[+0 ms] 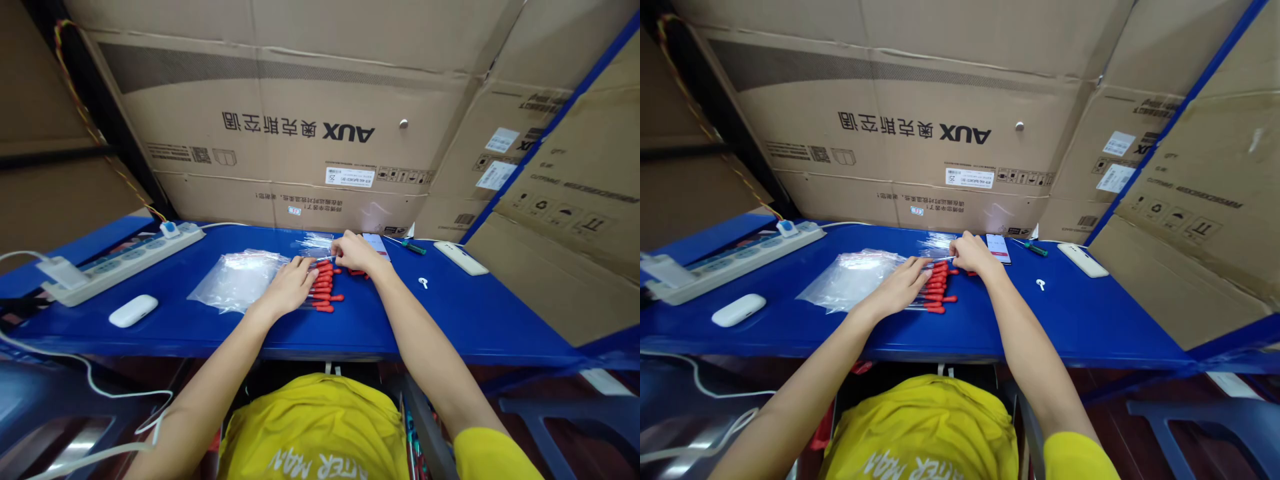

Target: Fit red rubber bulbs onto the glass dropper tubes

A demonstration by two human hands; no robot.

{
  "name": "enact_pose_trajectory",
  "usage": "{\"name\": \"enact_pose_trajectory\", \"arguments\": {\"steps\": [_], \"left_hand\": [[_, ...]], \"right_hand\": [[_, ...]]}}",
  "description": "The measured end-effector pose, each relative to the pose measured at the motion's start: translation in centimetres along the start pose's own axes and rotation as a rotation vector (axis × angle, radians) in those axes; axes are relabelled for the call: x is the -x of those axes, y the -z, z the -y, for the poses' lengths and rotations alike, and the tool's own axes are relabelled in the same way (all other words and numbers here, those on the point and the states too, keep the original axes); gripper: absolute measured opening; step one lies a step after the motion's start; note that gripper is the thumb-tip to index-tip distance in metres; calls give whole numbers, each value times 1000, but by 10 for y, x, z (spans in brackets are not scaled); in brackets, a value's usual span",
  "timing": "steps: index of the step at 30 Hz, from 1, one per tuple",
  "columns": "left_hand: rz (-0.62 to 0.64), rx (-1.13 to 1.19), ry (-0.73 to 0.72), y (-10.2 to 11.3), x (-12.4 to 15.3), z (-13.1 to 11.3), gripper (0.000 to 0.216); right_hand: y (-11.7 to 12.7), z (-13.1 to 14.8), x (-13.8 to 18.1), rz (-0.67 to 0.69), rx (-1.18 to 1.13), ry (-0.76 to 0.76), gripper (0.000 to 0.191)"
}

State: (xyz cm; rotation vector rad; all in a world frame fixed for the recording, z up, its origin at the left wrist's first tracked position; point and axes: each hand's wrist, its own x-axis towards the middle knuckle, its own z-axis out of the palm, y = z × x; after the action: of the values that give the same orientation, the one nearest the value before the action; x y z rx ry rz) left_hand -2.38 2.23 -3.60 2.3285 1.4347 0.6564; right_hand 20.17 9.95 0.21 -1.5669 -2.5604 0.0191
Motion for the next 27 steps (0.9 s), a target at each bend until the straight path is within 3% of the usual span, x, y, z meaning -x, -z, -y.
{"name": "enact_pose_trajectory", "arguments": {"steps": [9,13,17,21,24,27], "left_hand": [[-18,7,-23,-7,-2,6,48],[-163,2,-72,-2,-3,2,44],[-289,-7,-242,9,-1,-15,37],[-179,-91,-393,9,0,-30,27],[-126,-197,-376,5,0,-32,30],[-165,-265,-347,4,-1,-31,31]], "right_hand": [[6,-21,8,-125,-89,-4,12],[20,-24,21,-235,-228,18,8],[35,-6,47,-279,-400,70,5],[34,20,72,-296,-511,156,4],[24,28,81,-317,-599,175,3],[14,20,84,-350,-658,111,10]]}}
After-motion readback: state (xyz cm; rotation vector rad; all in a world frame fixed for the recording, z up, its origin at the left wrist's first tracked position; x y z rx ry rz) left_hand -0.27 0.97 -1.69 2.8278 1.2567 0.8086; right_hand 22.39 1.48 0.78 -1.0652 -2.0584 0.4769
